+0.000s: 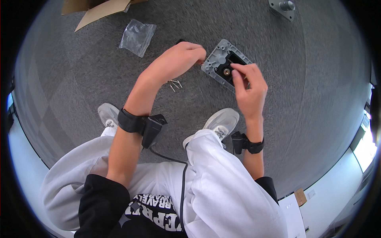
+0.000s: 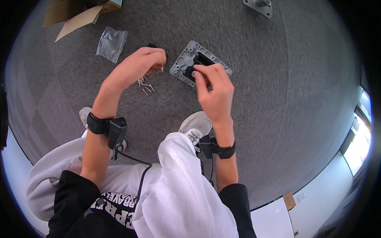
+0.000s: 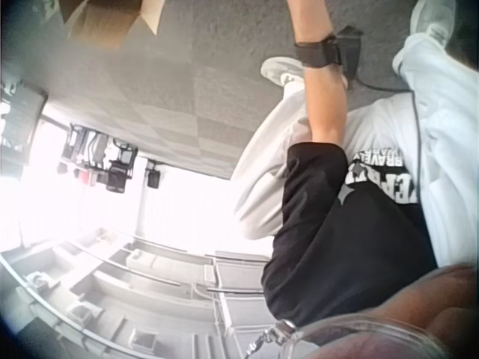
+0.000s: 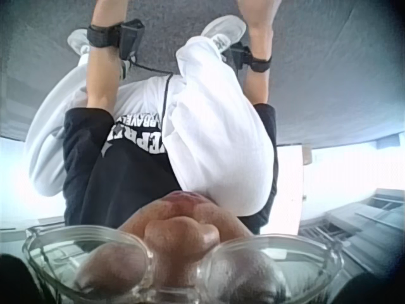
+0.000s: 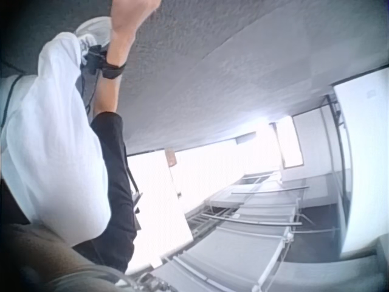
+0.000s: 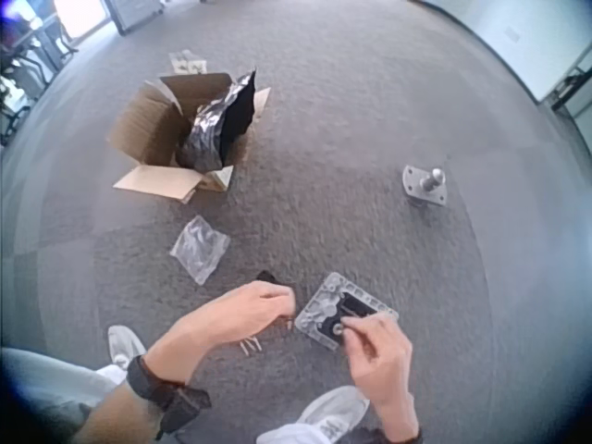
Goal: The person is manually inserting small pins into an electronic component or connector block while seated on the floor.
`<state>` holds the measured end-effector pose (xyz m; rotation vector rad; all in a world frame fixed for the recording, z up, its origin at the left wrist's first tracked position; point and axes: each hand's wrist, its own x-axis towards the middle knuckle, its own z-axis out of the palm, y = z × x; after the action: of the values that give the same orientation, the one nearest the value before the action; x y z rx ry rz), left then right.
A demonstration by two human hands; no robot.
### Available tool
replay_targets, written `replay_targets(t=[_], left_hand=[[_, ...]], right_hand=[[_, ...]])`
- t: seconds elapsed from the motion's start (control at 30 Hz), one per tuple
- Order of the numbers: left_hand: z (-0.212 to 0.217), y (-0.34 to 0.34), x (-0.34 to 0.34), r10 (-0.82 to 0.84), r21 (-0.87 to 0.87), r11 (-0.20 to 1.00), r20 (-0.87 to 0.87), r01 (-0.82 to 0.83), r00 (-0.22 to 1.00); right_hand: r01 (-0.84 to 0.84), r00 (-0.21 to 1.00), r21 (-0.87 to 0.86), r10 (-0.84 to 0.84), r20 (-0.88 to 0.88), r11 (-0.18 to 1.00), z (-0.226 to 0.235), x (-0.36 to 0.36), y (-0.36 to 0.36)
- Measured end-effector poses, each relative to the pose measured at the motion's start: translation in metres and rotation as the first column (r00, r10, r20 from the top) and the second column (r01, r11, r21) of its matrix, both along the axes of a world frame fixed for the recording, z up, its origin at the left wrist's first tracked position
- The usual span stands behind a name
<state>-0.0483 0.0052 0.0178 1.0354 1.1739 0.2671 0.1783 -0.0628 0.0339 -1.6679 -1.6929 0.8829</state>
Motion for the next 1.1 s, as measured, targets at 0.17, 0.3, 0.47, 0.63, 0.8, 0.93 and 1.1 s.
replay_targets(t=[0.17,0.3,0.47,0.63,0.8,0.93,1.1], left_hand=[[0.016,0.001,0.012,0.157,-0.115,0.984,0.187,-0.137,0.970],[0.012,-0.004,0.013,0.147,-0.153,0.982,0.248,-0.111,0.958],[0.001,-0.006,0.013,0.029,-0.116,0.993,0.264,0.002,0.964],[-0.004,-0.015,0.023,-0.116,-0.055,0.990,0.217,0.131,0.969],[-0.006,-0.014,0.024,0.010,0.043,0.999,0.043,-0.012,0.999],[-0.012,-0.008,0.013,0.023,0.061,0.998,-0.094,-0.018,0.995],[-0.015,-0.007,0.003,0.060,0.063,0.997,-0.122,-0.052,0.991]], right_hand=[[-0.040,0.982,0.052,0.049,-0.183,0.998,0.003,-0.024,-0.001],[-0.016,0.985,0.144,0.040,-0.167,0.989,0.004,-0.027,0.004],[-0.028,0.996,0.206,0.045,-0.078,0.978,0.000,-0.020,0.005],[-0.013,0.997,0.105,0.020,-0.069,0.994,-0.003,-0.008,-0.001],[0.157,0.988,-0.025,-0.157,0.002,0.987,-0.016,0.023,-0.005],[0.232,0.965,-0.083,-0.219,0.144,0.969,-0.026,0.046,-0.005],[0.131,0.971,-0.016,-0.125,0.206,0.991,-0.037,0.043,-0.003]])
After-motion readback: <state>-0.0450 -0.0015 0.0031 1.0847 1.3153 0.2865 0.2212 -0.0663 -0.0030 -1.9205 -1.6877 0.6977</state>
